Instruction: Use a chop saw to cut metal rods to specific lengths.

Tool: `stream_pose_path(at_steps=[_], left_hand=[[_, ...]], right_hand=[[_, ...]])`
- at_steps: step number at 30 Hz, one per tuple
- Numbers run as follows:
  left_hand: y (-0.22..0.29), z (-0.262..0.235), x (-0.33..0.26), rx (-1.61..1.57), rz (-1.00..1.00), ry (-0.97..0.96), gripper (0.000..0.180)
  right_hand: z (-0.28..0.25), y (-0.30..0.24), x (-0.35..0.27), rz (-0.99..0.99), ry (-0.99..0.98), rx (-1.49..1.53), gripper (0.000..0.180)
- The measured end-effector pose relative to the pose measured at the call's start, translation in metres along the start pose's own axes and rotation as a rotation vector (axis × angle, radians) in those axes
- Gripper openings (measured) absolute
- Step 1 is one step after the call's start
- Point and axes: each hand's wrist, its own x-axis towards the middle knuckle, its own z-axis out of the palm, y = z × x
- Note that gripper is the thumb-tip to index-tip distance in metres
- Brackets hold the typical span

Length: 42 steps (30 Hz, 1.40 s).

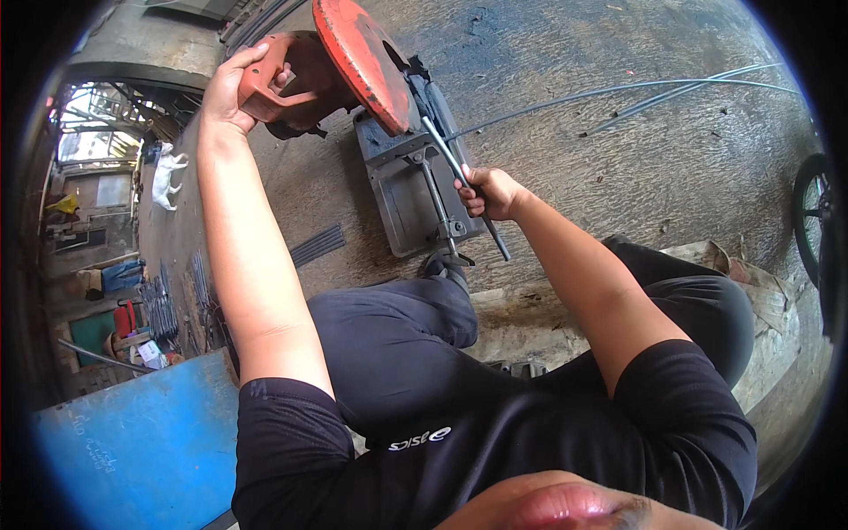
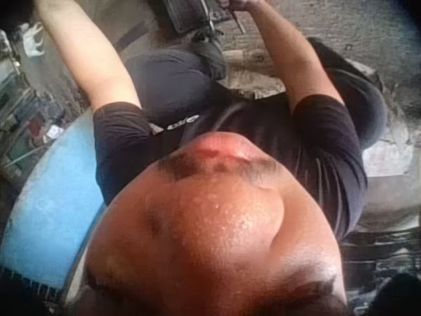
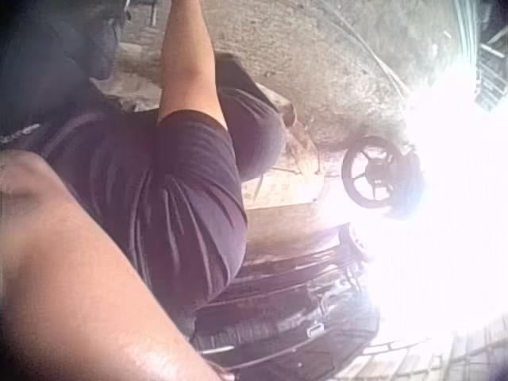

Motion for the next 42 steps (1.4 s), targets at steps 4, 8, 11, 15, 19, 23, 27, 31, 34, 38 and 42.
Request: stream_pose_path(at_steps=[4,8,11,15,19,23,27,31,34,38,42], left_hand=[[-0.002,0.008,-0.001,-0.024,0.031,0.032,0.041],[-0.001,0.012,-0.004,-0.022,0.017,0.051,0.041],[0.005,0.007,-0.004,-0.020,-0.005,0.047,0.040],[0.002,0.011,-0.001,-0.050,0.017,0.044,0.035],[0.003,0.005,-0.002,-0.058,0.019,0.030,0.033],[0.002,-0.001,-0.001,-0.051,0.020,-0.026,0.045],[0.002,0.000,-0.001,-0.043,0.005,-0.063,0.045],[0.004,0.000,0.002,-0.029,-0.004,-0.058,0.045],[0.004,-0.001,0.002,-0.028,0.013,-0.020,0.045],[0.003,0.000,0.001,-0.024,0.024,-0.029,0.043],[0.003,0.001,-0.001,-0.033,0.009,-0.060,0.042]], right_hand=[[0.005,0.002,0.002,0.050,-0.053,0.067,0.033],[0.005,0.000,0.001,0.029,-0.071,0.094,0.033],[0.010,-0.001,0.005,0.039,-0.072,0.080,0.034],[0.007,0.000,0.008,0.046,-0.075,0.064,0.035],[0.007,-0.001,0.011,0.056,-0.106,0.055,0.035],[0.011,-0.005,0.011,0.062,-0.073,0.037,0.035],[0.008,-0.007,0.010,0.038,-0.017,-0.025,0.035],[0.003,-0.009,0.012,0.024,0.037,-0.085,0.034],[0.001,-0.011,0.013,0.001,0.036,-0.133,0.033],[0.000,-0.013,0.014,-0.004,0.024,-0.156,0.031],[0.000,-0.012,0.016,-0.041,0.056,-0.182,0.027]])
